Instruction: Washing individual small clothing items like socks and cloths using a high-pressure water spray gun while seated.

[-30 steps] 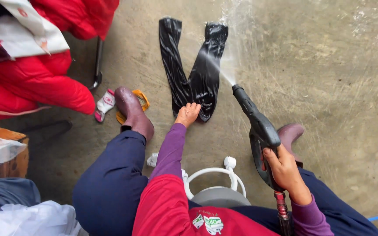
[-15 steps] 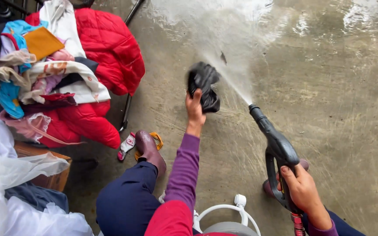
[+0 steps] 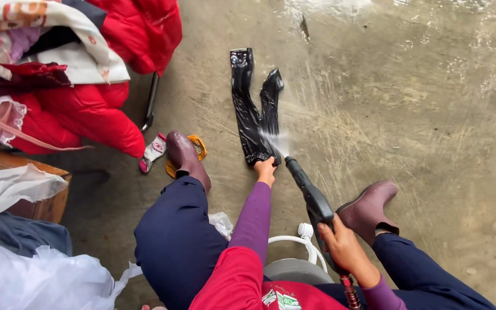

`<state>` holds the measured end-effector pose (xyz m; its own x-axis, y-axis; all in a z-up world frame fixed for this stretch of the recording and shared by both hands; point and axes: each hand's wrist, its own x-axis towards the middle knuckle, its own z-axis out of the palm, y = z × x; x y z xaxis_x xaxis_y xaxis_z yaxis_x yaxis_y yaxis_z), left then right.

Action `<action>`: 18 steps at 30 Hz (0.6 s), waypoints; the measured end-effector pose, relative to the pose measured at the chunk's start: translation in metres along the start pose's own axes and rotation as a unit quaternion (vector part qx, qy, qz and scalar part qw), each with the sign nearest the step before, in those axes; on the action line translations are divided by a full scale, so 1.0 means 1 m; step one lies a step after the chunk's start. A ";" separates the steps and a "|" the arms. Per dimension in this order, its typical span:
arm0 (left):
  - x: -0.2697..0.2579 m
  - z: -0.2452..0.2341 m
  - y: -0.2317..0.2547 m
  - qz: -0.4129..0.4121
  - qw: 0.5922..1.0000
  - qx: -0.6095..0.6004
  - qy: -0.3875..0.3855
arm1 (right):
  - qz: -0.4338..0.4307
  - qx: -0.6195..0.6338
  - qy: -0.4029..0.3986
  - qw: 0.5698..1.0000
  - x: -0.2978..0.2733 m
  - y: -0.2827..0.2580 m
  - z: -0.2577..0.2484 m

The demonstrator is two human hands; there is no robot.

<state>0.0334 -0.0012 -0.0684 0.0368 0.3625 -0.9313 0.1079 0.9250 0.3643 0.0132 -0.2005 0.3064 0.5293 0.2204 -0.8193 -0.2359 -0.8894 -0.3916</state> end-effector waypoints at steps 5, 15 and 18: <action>-0.016 -0.010 0.002 -0.009 0.992 0.122 0.024 | 0.026 -0.038 -0.044 0.998 0.009 -0.024 0.006; 0.003 -0.022 -0.026 -0.007 0.982 0.187 0.031 | -0.030 -0.012 0.033 0.999 0.000 -0.060 -0.025; 0.000 -0.020 -0.033 -0.010 0.995 0.093 0.029 | -0.001 -0.044 0.015 0.999 -0.007 -0.041 -0.010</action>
<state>0.0099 -0.0292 -0.0806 -0.0234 0.3559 -0.9342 0.2903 0.8966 0.3343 0.0274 -0.1699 0.3323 0.5537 0.2113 -0.8054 -0.1624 -0.9213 -0.3533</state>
